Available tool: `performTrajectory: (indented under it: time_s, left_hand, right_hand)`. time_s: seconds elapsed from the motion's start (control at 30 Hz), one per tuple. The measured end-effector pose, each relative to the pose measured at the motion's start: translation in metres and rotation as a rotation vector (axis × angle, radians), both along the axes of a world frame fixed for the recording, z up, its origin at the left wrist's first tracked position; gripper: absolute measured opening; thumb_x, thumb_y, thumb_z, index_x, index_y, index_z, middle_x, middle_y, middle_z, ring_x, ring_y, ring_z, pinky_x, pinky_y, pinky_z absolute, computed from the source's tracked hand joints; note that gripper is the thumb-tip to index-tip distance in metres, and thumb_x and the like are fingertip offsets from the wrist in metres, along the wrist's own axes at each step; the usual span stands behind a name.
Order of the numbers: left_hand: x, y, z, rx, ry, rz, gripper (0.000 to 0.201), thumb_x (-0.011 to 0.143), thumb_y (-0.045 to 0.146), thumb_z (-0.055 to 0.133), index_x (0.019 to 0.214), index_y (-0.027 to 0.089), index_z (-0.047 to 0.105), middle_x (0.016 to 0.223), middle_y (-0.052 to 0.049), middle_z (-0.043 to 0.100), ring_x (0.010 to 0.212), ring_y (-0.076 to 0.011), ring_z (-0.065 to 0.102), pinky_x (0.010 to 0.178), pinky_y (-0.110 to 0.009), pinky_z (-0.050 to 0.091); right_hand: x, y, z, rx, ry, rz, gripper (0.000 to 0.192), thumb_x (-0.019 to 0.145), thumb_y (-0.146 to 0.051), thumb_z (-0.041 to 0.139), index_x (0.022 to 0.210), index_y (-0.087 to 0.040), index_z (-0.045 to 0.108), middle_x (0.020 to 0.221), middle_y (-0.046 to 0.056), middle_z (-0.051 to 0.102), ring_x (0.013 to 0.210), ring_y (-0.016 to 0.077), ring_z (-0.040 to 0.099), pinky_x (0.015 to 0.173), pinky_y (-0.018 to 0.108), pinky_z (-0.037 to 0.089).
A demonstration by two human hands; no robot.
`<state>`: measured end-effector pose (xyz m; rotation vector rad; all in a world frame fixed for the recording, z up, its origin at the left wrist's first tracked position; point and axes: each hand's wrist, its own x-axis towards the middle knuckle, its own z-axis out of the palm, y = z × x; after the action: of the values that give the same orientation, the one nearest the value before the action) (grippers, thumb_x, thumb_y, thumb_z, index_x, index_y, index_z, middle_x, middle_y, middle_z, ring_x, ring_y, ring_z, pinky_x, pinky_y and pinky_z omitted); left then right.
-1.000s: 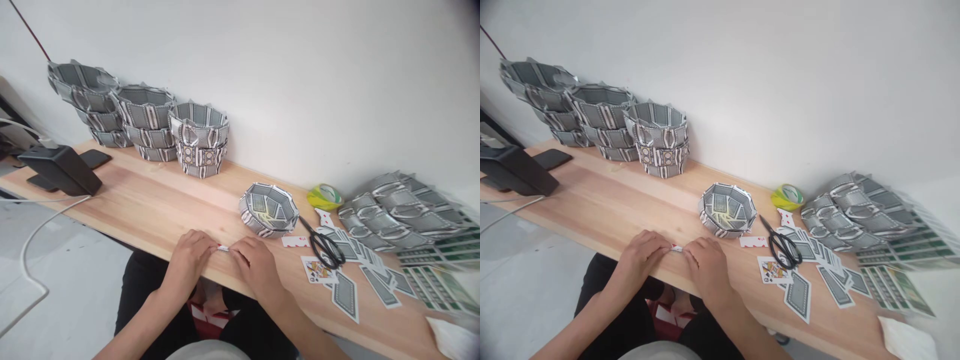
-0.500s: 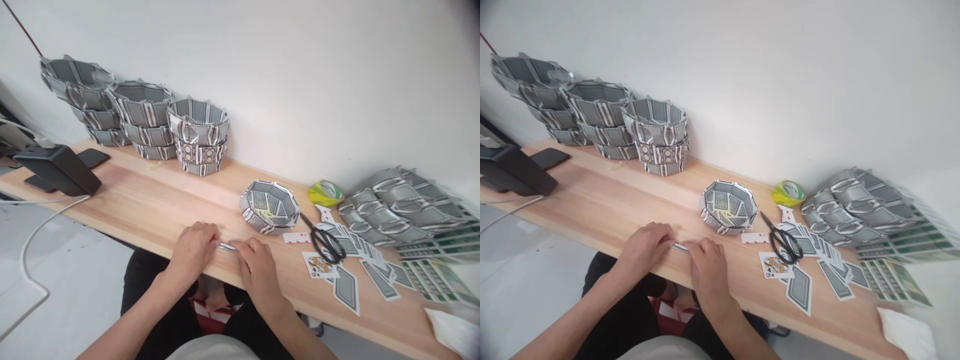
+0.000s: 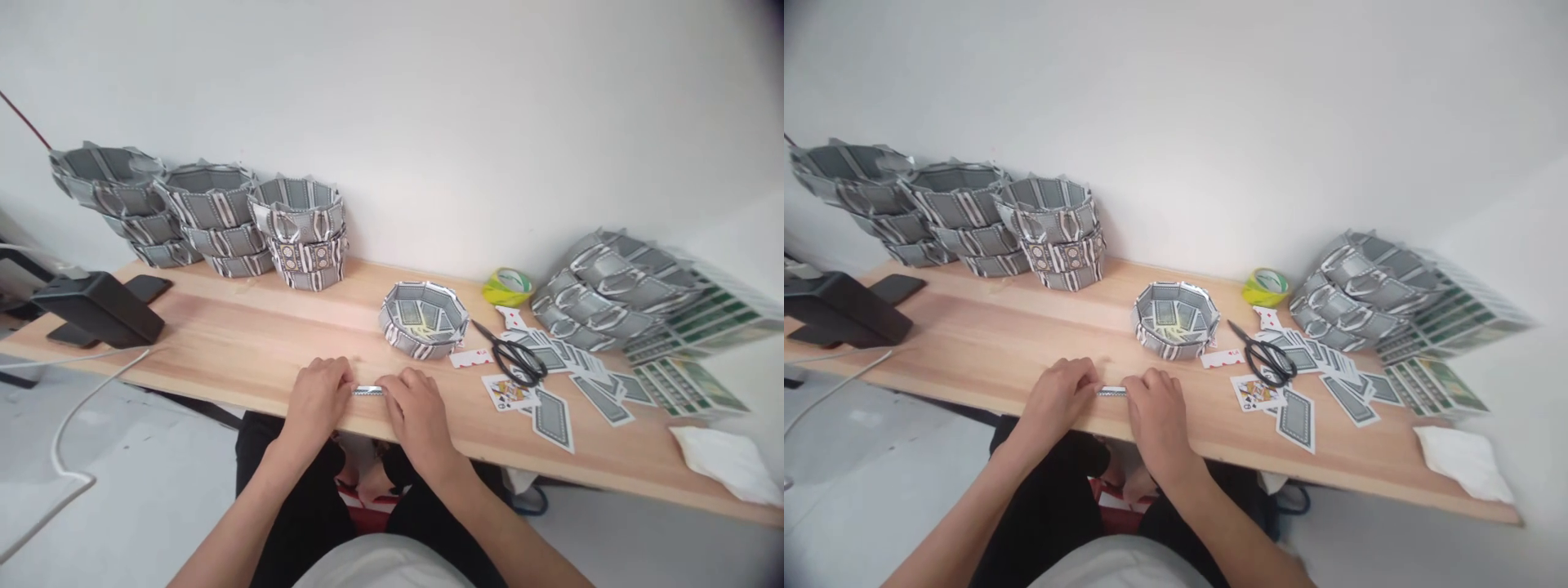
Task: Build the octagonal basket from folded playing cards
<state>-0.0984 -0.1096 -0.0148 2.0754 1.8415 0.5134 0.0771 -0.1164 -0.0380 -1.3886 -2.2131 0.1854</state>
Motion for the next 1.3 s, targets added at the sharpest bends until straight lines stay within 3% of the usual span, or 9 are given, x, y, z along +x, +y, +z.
performTrajectory:
  time_s: [0.1,0.2,0.3,0.37,0.53,0.73,1.07,1.3]
  left_hand:
    - [0.003,-0.013,-0.002,0.012,-0.031,-0.007,0.009,0.082,0.015,0.055,0.074,0.019,0.054,0.073,-0.003,0.062,0.077,-0.0212,0.052,0.070,-0.029,0.035]
    - [0.007,-0.025,-0.006,0.035,-0.072,-0.021,0.011,0.083,0.017,0.055,0.072,0.019,0.054,0.072,-0.002,0.061,0.077,-0.0212,0.052,0.071,-0.030,0.035]
    - [0.011,-0.031,-0.008,0.049,-0.083,-0.041,0.013,0.083,0.017,0.054,0.070,0.019,0.053,0.072,-0.002,0.061,0.077,-0.0213,0.052,0.072,-0.031,0.035]
    - [0.014,-0.032,-0.009,0.059,-0.072,-0.056,0.013,0.084,0.015,0.052,0.071,0.019,0.053,0.073,-0.003,0.062,0.077,-0.0213,0.052,0.072,-0.032,0.035]
    - [0.016,-0.030,-0.011,0.075,-0.094,-0.046,0.012,0.083,0.015,0.052,0.072,0.019,0.054,0.071,-0.003,0.061,0.076,-0.0215,0.052,0.072,-0.032,0.036]
    - [0.015,-0.034,-0.018,0.112,-0.211,-0.006,0.010,0.084,0.021,0.057,0.074,0.019,0.057,0.073,-0.002,0.063,0.076,-0.0215,0.053,0.075,-0.035,0.038]
    - [0.012,-0.036,-0.027,0.245,-0.245,-0.031,0.011,0.089,0.025,0.056,0.080,0.020,0.061,0.086,-0.003,0.063,0.084,-0.0212,0.055,0.077,-0.037,0.042]
    - [-0.003,-0.044,-0.042,0.407,-0.224,-0.157,0.015,0.089,0.014,0.056,0.100,0.020,0.064,0.106,-0.008,0.060,0.100,-0.0206,0.055,0.087,-0.037,0.046]
  right_hand:
    - [0.007,-0.013,-0.003,0.019,0.001,-0.011,0.020,0.092,-0.017,0.052,0.097,-0.025,0.070,0.082,0.005,0.060,0.082,0.0205,0.054,0.074,0.034,0.039]
    - [0.011,-0.031,-0.005,0.044,0.019,-0.037,0.029,0.093,-0.016,0.049,0.115,-0.025,0.066,0.105,0.007,0.066,0.099,0.0228,0.056,0.083,0.037,0.041]
    - [0.005,-0.046,-0.005,0.105,-0.010,-0.023,0.038,0.094,-0.016,0.045,0.129,-0.018,0.056,0.138,0.010,0.054,0.128,0.0268,0.043,0.101,0.044,0.035]
    - [-0.004,-0.054,-0.006,0.124,-0.058,0.027,0.043,0.093,-0.017,0.046,0.136,-0.015,0.050,0.147,0.008,0.045,0.137,0.0276,0.033,0.109,0.048,0.028]
    - [-0.020,-0.066,-0.018,0.045,-0.171,0.061,0.059,0.092,-0.029,0.052,0.144,-0.007,0.036,0.151,0.014,0.036,0.140,0.0300,0.030,0.115,0.053,0.022]
    - [-0.015,-0.070,-0.030,-0.031,-0.256,0.075,0.067,0.089,-0.028,0.055,0.146,-0.004,0.030,0.154,0.018,0.028,0.142,0.0303,0.026,0.115,0.054,0.023]
    - [-0.012,-0.072,-0.030,0.037,-0.328,0.013,0.053,0.094,-0.011,0.038,0.146,-0.009,0.032,0.154,0.010,0.031,0.142,0.0225,0.027,0.116,0.048,0.024]
    - [-0.011,-0.070,-0.017,-0.019,-0.282,0.020,0.049,0.096,-0.018,0.039,0.144,-0.009,0.037,0.151,0.010,0.038,0.139,0.0219,0.034,0.115,0.045,0.029]
